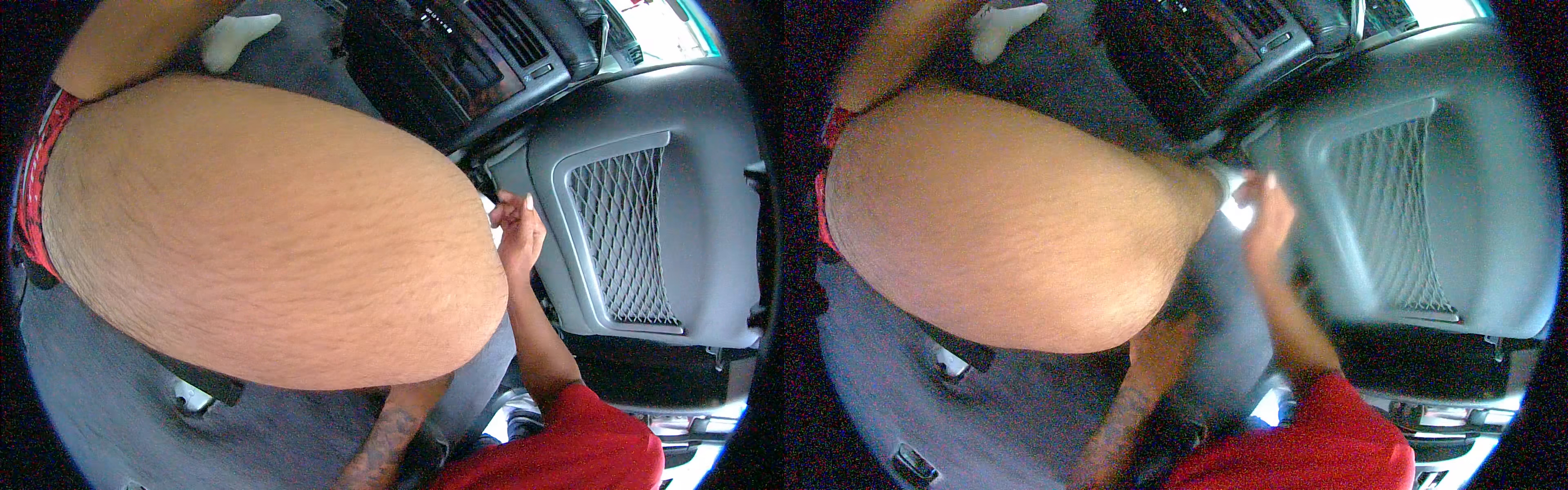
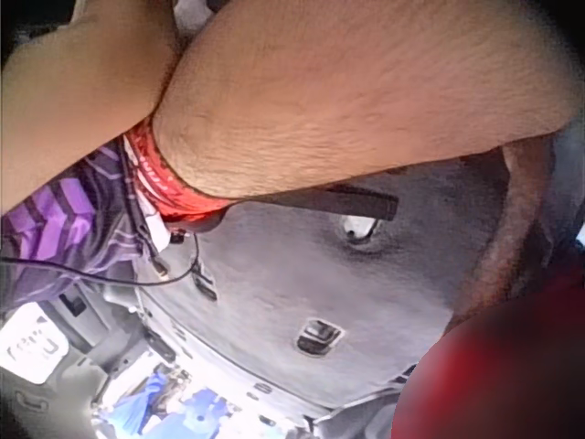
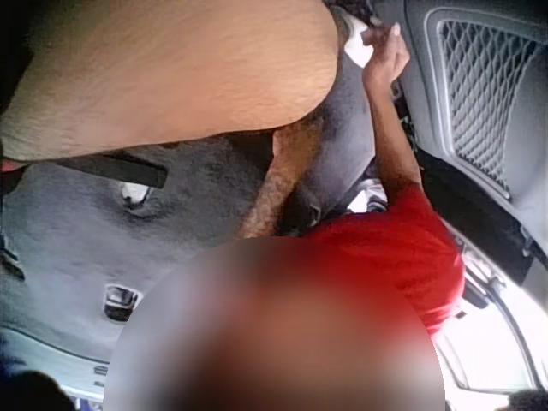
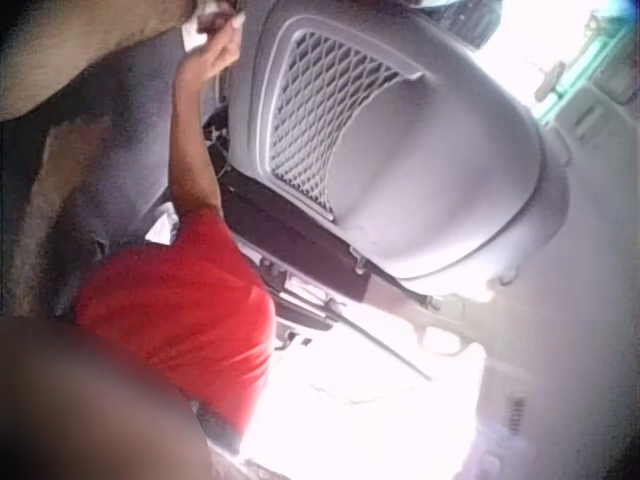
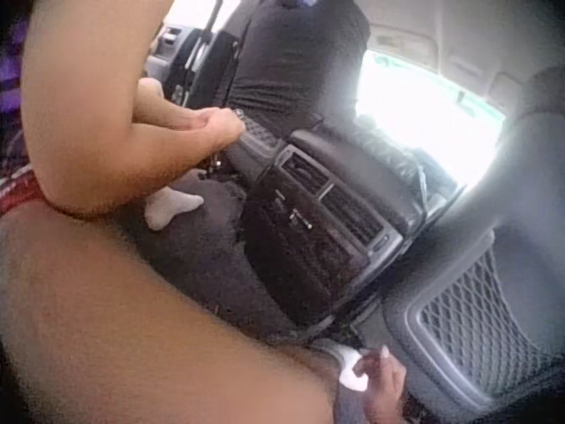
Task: The person works inside a silver car with the rear seats removed, handling a car radio unit, plastic bags of clips, and a socket wrench. They position the radio into the dashboard opening, adjust its placement, and use the wrench on fasteners near the floor while another person assists from the driver's side.
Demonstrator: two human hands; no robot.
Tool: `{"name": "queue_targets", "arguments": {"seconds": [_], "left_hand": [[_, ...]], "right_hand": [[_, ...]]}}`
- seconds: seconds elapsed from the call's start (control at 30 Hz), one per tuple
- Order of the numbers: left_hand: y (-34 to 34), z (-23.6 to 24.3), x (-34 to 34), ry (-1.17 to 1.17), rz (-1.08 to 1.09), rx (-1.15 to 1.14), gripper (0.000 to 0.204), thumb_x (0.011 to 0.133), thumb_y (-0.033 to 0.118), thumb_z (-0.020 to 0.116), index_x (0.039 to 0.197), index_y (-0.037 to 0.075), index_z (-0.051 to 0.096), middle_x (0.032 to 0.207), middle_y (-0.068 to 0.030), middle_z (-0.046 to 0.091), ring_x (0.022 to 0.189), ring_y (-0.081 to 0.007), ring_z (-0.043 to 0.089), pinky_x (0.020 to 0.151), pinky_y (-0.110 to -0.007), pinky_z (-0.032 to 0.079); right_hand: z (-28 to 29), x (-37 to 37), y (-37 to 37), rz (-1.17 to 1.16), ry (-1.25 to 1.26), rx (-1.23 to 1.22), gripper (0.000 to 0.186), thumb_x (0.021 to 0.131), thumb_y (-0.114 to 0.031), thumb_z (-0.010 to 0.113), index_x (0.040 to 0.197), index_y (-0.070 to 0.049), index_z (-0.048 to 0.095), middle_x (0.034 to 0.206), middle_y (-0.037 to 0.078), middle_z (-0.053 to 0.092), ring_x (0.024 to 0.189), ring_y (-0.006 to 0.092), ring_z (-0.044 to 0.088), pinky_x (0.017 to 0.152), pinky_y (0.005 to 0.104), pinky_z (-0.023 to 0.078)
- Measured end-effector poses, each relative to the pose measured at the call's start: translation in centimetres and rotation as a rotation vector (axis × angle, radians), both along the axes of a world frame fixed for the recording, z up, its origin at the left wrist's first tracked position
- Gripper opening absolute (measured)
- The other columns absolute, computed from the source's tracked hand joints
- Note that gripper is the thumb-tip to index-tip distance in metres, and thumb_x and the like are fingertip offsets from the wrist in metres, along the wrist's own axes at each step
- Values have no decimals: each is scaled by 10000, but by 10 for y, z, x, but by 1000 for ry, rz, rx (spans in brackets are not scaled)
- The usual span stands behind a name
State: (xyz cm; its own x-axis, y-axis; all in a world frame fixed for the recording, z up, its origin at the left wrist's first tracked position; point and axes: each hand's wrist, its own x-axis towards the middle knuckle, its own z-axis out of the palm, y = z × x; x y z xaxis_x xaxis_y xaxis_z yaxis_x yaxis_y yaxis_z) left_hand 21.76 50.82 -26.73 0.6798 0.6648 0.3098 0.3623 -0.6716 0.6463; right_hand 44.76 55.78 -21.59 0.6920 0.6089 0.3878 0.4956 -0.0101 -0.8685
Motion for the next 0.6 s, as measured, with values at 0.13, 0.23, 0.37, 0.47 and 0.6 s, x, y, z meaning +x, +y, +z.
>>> {"name": "queue_targets", "arguments": {"seconds": [0.13,0.23,0.37,0.47,0.6], "left_hand": [[12,17,0,315,-256,-279,221,892,170,501,1076,131,615,763,-151,696,697,-330,705,584,-480,573],[22,28,4,461,-371,-499,206,884,159,501,1035,100,628,890,-152,711,805,-322,713,658,-470,570],[23,33,4,466,-377,-494,201,865,145,519,1033,102,621,895,-153,709,822,-327,710,674,-466,570],[19,32,4,466,-384,-465,187,858,140,528,1015,107,624,863,-136,709,804,-319,711,655,-452,571],[15,28,4,479,-357,-380,158,855,156,538,979,116,628,827,-120,706,777,-297,712,620,-448,568]], "right_hand": [[4,-18,24,59,-78,-57,623,1020,-470,317,1037,53,656,994,176,687,933,242,639,891,373,469],[4,-33,33,193,-263,-127,654,1013,-500,280,1239,46,559,1235,195,589,1182,295,534,1044,406,372],[2,-45,41,223,-136,25,569,1023,-370,338,1396,54,402,1449,185,412,1365,275,359,1147,392,237],[4,-50,47,180,-21,77,568,1036,-324,334,1443,73,321,1503,166,345,1403,253,305,1169,373,201],[9,-64,48,296,-495,173,644,967,-308,408,1462,79,267,1525,259,270,1444,361,208,1179,419,128]]}}
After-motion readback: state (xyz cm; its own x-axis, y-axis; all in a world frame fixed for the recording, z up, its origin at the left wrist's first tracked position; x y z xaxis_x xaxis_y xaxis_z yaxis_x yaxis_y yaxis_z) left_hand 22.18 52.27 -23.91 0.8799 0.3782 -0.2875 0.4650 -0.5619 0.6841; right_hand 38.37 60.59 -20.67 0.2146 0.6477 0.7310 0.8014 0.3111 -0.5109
